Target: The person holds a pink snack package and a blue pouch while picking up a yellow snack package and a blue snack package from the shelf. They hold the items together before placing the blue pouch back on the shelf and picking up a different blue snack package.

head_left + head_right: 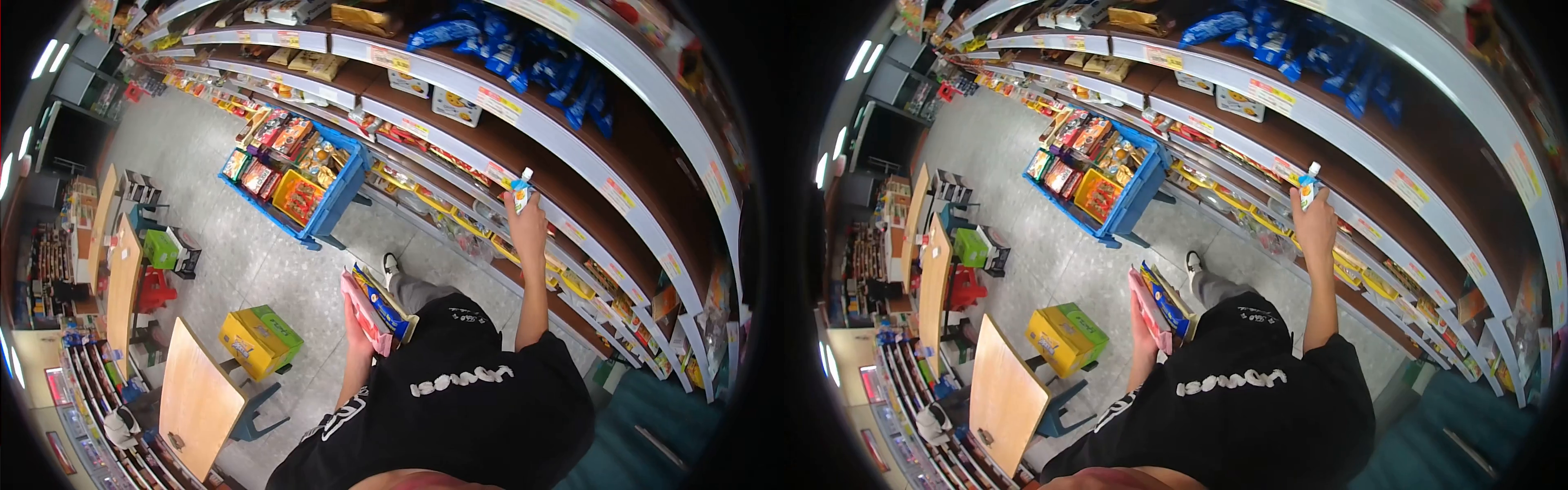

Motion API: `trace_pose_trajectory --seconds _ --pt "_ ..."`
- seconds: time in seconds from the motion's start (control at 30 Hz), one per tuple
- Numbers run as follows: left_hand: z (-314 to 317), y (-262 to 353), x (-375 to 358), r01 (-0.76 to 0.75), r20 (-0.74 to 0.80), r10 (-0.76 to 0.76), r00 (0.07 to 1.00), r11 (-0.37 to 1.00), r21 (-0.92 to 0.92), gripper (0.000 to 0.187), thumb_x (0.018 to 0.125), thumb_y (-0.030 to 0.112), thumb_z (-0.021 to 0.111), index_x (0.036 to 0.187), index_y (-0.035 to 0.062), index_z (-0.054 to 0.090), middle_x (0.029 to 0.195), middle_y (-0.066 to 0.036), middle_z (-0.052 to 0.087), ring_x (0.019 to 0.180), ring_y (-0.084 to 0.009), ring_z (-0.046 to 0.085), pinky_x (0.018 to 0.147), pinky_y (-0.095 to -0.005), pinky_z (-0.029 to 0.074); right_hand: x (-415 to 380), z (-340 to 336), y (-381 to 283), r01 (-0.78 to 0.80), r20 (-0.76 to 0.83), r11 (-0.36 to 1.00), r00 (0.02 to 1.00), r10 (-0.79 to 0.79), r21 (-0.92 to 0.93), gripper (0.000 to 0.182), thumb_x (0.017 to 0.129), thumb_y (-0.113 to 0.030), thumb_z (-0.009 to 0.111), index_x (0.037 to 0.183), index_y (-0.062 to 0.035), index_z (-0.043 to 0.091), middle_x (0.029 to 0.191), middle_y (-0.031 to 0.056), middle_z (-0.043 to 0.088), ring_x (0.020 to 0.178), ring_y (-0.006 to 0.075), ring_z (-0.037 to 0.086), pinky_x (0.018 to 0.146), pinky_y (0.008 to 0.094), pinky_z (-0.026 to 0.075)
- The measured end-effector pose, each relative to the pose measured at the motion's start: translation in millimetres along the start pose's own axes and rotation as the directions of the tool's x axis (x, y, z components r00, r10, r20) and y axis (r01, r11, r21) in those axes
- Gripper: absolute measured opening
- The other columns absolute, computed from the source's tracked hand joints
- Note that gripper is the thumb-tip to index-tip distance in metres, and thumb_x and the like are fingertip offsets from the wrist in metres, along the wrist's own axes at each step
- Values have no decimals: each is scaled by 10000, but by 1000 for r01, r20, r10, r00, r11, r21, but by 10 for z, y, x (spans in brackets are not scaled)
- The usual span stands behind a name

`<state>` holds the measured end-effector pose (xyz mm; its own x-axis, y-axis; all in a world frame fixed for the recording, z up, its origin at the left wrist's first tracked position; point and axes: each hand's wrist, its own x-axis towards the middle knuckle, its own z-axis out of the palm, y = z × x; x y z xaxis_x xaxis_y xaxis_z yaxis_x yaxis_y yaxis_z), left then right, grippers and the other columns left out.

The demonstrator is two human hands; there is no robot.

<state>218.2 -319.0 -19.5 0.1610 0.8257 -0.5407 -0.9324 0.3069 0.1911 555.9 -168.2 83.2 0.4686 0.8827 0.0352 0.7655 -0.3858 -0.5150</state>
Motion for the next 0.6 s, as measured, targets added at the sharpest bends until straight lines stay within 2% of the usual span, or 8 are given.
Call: trace_pose_trajectory --seconds 0.07,0.13,0.2,0.27,0.43,0.53,0.57,0.6 --pt "98 221 61 16 -88 -16 996 1000 1 600 949 558 436 1329 96 485 1219 -180 592 1097 -364 581 971 -492 462 8 117 -165 -2 12 1000 1000 2 -27 576 914 -498 534 1021 67 507 847 329 643 827 482 640 726 515 515" --pt "137 484 248 -22 -43 24 999 999 46 581 955 542 436 1334 104 484 1220 -176 593 1095 -364 583 974 -499 459 98 286 -269 -5 -45 1000 999 3 -30 595 915 -503 528 1032 79 500 836 326 643 825 479 640 723 513 515" --pt "269 679 287 -34 -48 37 998 998 60 577 959 535 432 1341 105 476 1223 -173 592 1100 -372 579 973 -507 458 103 368 -409 -15 -24 1000 1000 14 -17 604 925 -504 514 1050 87 495 829 323 642 816 477 638 716 515 512" --pt "296 957 367 24 -33 -20 999 993 113 598 955 544 434 1345 92 463 1221 -186 589 1114 -386 569 972 -508 461 146 483 -568 9 -28 1000 1000 -8 14 601 938 -498 496 1062 90 485 825 322 639 807 476 636 707 520 505" --pt "490 1577 562 -63 -79 79 994 981 185 611 957 571 398 1339 102 479 1185 -178 602 1079 -363 589 933 -506 489 276 830 -1017 -44 -35 997 998 46 62 572 941 -505 494 1011 62 474 811 323 634 806 484 632 693 526 499" --pt "621 1913 626 5 -57 5 998 983 182 600 961 574 382 1335 115 484 1172 -161 608 1073 -349 593 916 -502 501 336 979 -1317 -84 -8 993 996 85 85 561 943 -501 494 999 57 474 814 329 631 807 487 630 694 531 497" --pt "683 2002 643 7 -74 7 997 983 185 594 961 573 386 1327 117 491 1165 -153 613 1067 -337 597 904 -496 510 360 1016 -1408 -117 22 989 993 115 86 567 955 -486 483 1065 70 480 879 339 634 859 495 623 742 536 486" --pt "700 2100 669 8 -83 8 997 981 192 594 961 573 386 1327 117 491 1165 -153 613 1067 -337 597 904 -496 510 371 1070 -1475 -125 31 988 992 122 89 567 955 -486 483 1065 70 480 879 339 634 859 495 623 742 536 486"
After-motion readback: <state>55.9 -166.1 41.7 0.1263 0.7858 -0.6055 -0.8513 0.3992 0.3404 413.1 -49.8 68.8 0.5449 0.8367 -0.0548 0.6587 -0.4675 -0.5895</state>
